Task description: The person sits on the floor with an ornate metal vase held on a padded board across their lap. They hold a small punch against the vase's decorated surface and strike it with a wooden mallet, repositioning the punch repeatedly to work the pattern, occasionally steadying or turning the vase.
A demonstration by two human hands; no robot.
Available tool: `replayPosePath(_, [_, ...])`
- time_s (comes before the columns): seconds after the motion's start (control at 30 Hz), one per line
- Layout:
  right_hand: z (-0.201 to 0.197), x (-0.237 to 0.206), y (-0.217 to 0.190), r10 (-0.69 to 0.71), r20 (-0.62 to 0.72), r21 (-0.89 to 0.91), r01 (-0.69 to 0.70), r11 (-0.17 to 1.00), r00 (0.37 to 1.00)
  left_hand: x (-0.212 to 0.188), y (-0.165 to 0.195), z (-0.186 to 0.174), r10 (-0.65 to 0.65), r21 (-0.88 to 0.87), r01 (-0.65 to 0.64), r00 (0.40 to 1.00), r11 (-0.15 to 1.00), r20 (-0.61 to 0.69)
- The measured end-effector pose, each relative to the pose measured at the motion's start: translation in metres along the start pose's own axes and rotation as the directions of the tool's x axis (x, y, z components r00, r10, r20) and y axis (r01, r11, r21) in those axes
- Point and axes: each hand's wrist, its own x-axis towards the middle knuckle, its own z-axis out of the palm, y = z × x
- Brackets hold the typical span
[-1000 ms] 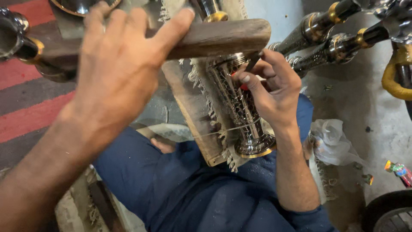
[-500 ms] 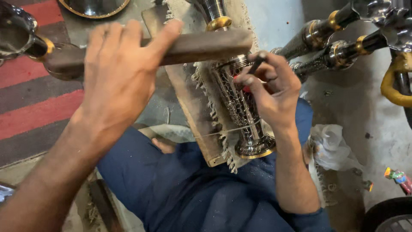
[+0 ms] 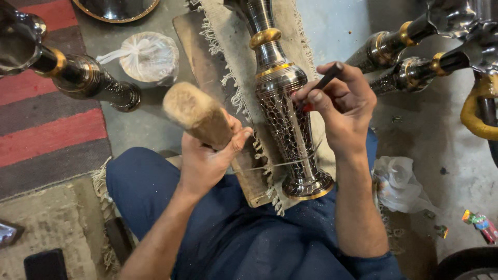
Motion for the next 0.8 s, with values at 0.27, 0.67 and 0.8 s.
replayPosePath(0.27, [0.014,0.000,0.005,-0.045,-0.061,-0.045,0.042,0.998,0.997,0.028,0.052,-0.032,-0.065,0.303,0.013,0.984,0.953,0.164])
replayPosePath(0.67, [0.016,0.004,0.011,-0.066,-0.036,-0.067,0.064,0.996,0.997,0.102,0.134,-0.031,0.058,0.791,-0.532,0.839,0.303,0.542])
replayPosePath(0.8, [0.017,0.002,0.010,-0.034,-0.055,-0.061,0.030,0.998,0.998,0.113,0.140,-0.021,-0.009,0.731,-0.426,0.861,0.532,0.509])
